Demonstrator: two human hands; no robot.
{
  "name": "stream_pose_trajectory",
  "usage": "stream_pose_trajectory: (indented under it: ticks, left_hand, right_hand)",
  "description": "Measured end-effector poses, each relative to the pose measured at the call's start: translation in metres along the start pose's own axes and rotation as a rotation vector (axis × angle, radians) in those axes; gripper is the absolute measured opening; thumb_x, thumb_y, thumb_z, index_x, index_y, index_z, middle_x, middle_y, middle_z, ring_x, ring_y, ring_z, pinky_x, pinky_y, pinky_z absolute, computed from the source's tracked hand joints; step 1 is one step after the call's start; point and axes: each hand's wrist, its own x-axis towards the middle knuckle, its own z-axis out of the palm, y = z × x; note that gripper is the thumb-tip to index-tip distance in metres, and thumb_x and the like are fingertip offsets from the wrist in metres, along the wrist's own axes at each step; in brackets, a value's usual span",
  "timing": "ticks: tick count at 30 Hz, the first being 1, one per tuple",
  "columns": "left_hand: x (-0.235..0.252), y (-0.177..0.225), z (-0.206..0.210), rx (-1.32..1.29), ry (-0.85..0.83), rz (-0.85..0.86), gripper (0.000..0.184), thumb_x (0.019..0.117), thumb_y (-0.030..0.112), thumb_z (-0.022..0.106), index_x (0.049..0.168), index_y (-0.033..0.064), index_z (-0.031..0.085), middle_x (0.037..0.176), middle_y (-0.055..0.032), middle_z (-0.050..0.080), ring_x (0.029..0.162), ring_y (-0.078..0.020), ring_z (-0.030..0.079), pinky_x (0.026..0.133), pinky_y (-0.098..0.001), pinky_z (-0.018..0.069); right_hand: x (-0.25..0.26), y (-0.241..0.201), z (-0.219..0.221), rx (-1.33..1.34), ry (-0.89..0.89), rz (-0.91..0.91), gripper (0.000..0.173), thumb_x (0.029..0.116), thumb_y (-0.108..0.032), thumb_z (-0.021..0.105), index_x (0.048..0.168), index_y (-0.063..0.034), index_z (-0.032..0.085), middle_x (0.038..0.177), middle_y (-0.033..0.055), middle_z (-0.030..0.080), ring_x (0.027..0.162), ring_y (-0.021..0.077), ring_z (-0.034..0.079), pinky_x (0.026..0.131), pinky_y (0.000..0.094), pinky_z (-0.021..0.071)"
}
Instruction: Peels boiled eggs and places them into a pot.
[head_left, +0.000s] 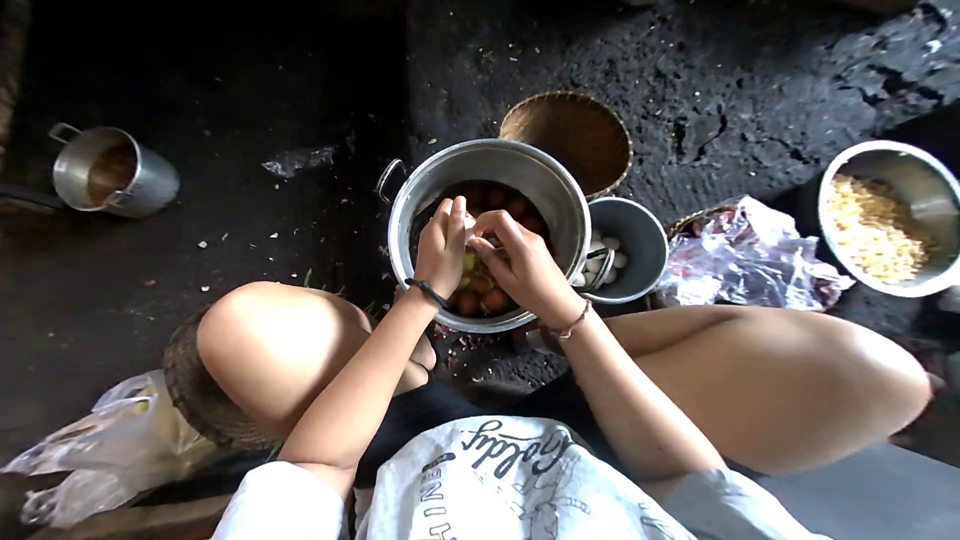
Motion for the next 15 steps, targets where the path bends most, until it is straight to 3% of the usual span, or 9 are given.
stream_pose_trajectory:
  ticks: [5, 10, 15]
  left_hand:
    - [-0.0003, -0.0013, 0.0009, 0.023, -0.009, 0.016, 0.045, 0.1119, 0.032, 0.027, 0.105, 0.0024, 0.060, 0.085, -0.0046, 0.058, 0.079, -0.0107, 0.059, 0.074, -0.0301, 0.0508]
    - [-0.0008, 0.0024, 0.0011, 0.049, 0.017, 0.059, 0.041, 0.1123, 0.029, 0.030, 0.100, 0.0035, 0.059, 0.084, -0.0041, 0.058, 0.080, -0.0102, 0.059, 0.076, -0.0289, 0.0505]
    - [-0.0006, 0.0013, 0.0032, 0.103, 0.021, 0.104, 0.038, 0.1116, 0.028, 0.033, 0.099, 0.0029, 0.058, 0.085, -0.0062, 0.058, 0.081, -0.0133, 0.059, 0.078, -0.0316, 0.0507]
  right_hand:
    - [-0.0008, 0.0003, 0.0005, -0.003, 0.015, 0.000, 0.015, 0.1044, -0.013, 0.056, 0.114, -0.0025, 0.061, 0.100, 0.0112, 0.065, 0.077, 0.0162, 0.066, 0.069, 0.0327, 0.0587]
    - [-0.0043, -0.0080, 0.0021, 0.011, 0.069, 0.112, 0.024, 0.1020, -0.015, 0.063, 0.120, -0.0029, 0.055, 0.097, 0.0125, 0.069, 0.082, 0.0174, 0.072, 0.072, 0.0336, 0.0617]
    - [-0.0060, -0.0074, 0.0072, -0.040, 0.110, 0.118, 0.024, 0.0988, -0.009, 0.066, 0.120, -0.0015, 0.056, 0.095, 0.0130, 0.070, 0.080, 0.0200, 0.072, 0.071, 0.0360, 0.0616]
